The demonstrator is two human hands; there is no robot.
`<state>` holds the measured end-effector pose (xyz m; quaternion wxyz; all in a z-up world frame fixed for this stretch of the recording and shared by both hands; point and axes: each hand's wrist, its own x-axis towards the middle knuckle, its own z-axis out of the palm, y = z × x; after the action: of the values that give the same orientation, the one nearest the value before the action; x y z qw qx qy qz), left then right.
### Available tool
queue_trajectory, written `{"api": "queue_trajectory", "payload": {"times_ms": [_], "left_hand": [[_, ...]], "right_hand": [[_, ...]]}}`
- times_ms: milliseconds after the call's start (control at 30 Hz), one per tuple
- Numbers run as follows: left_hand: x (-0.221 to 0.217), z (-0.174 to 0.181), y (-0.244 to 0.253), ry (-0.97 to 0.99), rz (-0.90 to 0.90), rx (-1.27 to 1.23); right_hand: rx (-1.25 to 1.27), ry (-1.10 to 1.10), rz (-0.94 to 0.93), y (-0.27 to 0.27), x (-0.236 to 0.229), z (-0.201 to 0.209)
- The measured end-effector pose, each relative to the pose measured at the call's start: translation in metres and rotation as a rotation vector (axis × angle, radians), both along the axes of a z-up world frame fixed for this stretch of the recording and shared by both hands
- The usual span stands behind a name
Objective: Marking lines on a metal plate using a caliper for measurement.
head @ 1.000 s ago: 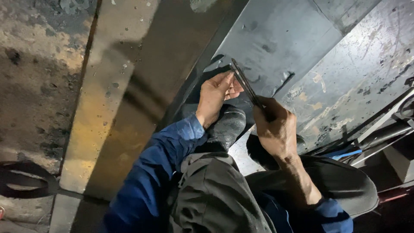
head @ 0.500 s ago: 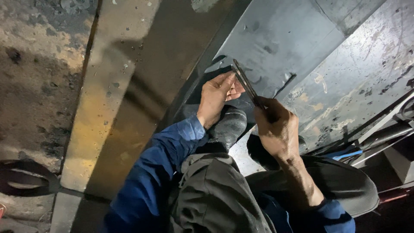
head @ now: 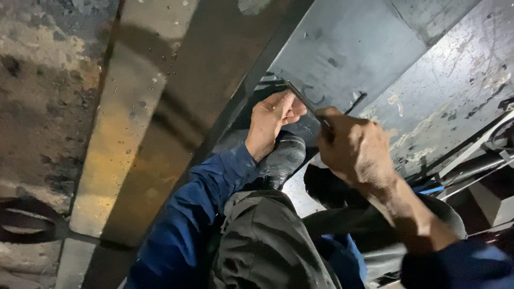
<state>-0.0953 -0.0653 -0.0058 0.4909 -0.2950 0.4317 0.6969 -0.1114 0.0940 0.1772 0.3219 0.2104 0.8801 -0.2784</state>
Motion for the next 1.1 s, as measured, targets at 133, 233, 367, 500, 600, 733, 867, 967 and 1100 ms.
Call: {"api": "queue_trajectory", "payload": {"times_ms": [133, 233, 367, 500, 600, 733, 867, 967, 1100], "left_hand": [[0.01, -0.001, -0.005, 0.045, -0.023, 0.054], [0.024, -0.01, -0.006, -0.013, 0.01, 0.121], [0.04, -0.025, -0.009, -0.041, 0.053, 0.195], [0.024, -0.013, -0.009, -0.063, 0.011, 0.178], [0.002, 0.01, -0.011, -0.053, -0.021, 0.276], [-0.011, 0.019, 0.0, -0.111, 0.081, 0.437], [-0.018, 0.027, 0.012, -0.22, 0.112, 0.49], [-0.006, 0.015, 0.023, -0.203, 0.151, 0.5], [-0.011, 0.025, 0.027, -0.236, 0.21, 0.388]], "right_hand": [[0.159, -0.261, 0.618, 0.013, -0.018, -0.01], [0.143, -0.027, 1.002, 0.006, -0.036, -0.013], [0.25, -0.047, 1.315, -0.023, -0.068, -0.009], [0.13, -0.249, 1.002, -0.015, -0.069, -0.037], [0.257, -0.68, 0.848, -0.041, -0.141, 0.031], [0.283, -0.568, 0.163, -0.003, -0.088, 0.001], [0.091, -0.114, -0.139, 0.006, -0.058, -0.002], [0.033, -0.213, -0.528, 0.0, -0.047, 0.0], [-0.211, -0.128, -0.937, -0.001, -0.02, -0.007]]}}
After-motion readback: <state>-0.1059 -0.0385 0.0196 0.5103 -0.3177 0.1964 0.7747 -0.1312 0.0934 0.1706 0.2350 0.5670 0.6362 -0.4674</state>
